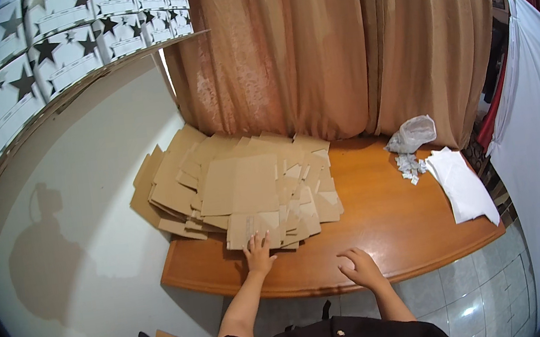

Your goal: Fold flat cardboard into shoeboxes and stack them on a shelf.

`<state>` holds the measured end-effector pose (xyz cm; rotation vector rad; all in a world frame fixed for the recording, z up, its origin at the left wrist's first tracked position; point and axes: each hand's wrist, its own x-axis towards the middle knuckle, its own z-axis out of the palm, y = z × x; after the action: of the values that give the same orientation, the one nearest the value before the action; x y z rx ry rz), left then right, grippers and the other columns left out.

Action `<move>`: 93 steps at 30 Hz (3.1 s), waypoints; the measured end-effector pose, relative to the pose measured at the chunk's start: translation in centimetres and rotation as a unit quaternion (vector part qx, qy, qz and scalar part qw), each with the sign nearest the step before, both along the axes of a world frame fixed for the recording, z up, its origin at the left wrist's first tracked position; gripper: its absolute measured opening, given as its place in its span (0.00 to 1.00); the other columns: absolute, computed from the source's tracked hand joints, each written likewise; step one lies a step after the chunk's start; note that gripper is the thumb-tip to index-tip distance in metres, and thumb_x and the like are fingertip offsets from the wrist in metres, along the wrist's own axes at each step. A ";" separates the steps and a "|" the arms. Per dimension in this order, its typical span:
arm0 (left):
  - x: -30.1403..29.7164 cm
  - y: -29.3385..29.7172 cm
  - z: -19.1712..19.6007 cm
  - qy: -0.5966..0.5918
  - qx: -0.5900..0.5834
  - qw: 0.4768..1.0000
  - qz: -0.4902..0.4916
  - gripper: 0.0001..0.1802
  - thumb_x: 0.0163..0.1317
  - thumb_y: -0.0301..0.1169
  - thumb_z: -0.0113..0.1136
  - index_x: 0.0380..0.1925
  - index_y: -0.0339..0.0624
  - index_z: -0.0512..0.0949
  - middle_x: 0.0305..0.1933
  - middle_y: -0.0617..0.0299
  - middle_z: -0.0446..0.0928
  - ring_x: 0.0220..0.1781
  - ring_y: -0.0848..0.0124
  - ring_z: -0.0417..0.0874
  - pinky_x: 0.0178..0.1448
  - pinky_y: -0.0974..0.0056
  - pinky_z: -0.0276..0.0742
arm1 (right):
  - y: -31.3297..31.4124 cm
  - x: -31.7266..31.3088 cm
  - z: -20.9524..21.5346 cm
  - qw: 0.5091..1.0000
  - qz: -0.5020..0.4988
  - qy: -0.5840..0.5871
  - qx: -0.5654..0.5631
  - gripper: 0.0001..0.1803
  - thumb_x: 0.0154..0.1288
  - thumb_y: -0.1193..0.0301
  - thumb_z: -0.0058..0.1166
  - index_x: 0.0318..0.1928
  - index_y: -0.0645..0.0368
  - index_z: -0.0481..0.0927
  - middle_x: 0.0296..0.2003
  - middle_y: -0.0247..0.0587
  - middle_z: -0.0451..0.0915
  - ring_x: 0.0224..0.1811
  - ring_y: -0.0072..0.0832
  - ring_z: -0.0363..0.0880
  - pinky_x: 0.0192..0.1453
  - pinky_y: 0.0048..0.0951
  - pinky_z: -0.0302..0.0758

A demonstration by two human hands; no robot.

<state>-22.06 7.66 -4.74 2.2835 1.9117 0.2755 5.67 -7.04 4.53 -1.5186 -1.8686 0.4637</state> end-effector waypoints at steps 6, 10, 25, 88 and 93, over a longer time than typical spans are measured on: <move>-2.0 3.3 -2.1 0.081 0.090 0.989 -0.080 0.31 0.58 0.39 0.58 0.62 0.51 0.62 0.66 0.59 0.62 0.69 0.67 0.58 0.67 0.34 0.44 | 1.6 5.2 -2.9 0.997 -0.058 0.048 -0.036 0.15 0.54 0.68 0.57 0.43 0.58 0.78 0.41 0.48 0.77 0.45 0.44 0.76 0.50 0.37 0.72; -1.5 4.2 0.0 -0.076 0.266 0.959 -0.056 0.17 0.61 0.34 0.54 0.49 0.42 0.73 0.45 0.56 0.78 0.50 0.61 0.77 0.58 0.41 0.62 | 2.7 7.9 -4.4 0.994 -0.031 0.071 -0.080 0.16 0.55 0.67 0.57 0.44 0.57 0.78 0.41 0.48 0.77 0.42 0.40 0.76 0.46 0.35 0.73; 10.8 -2.0 15.9 -0.578 0.395 0.707 0.100 0.23 0.71 0.44 0.39 0.32 0.32 0.70 0.34 0.59 0.74 0.38 0.74 0.73 0.44 0.67 0.69 | 7.3 18.9 -3.9 0.902 -0.130 0.406 -0.060 0.23 0.63 0.60 0.50 0.57 0.52 0.69 0.50 0.39 0.73 0.50 0.29 0.72 0.55 0.31 0.65; 23.9 4.5 -1.2 -0.788 -0.382 0.482 0.039 0.28 0.69 0.49 0.39 0.63 0.46 0.59 0.51 0.55 0.72 0.52 0.66 0.74 0.57 0.60 0.71 | 4.4 22.3 -9.2 0.766 -0.306 0.565 -0.025 0.18 0.68 0.61 0.40 0.51 0.57 0.71 0.30 0.32 0.72 0.29 0.19 0.68 0.34 0.22 0.66; 22.1 6.9 -4.1 -0.757 -0.398 0.517 0.038 0.25 0.69 0.46 0.39 0.58 0.42 0.64 0.44 0.56 0.76 0.40 0.65 0.79 0.48 0.63 0.76 | 6.5 23.8 -10.6 0.850 -0.347 0.397 0.012 0.19 0.69 0.60 0.36 0.41 0.59 0.78 0.31 0.36 0.75 0.33 0.23 0.71 0.41 0.23 0.68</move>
<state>0.05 14.58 -8.87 0.5748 0.7206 0.7932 29.50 -0.55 -6.05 -1.5271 -0.6272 0.5858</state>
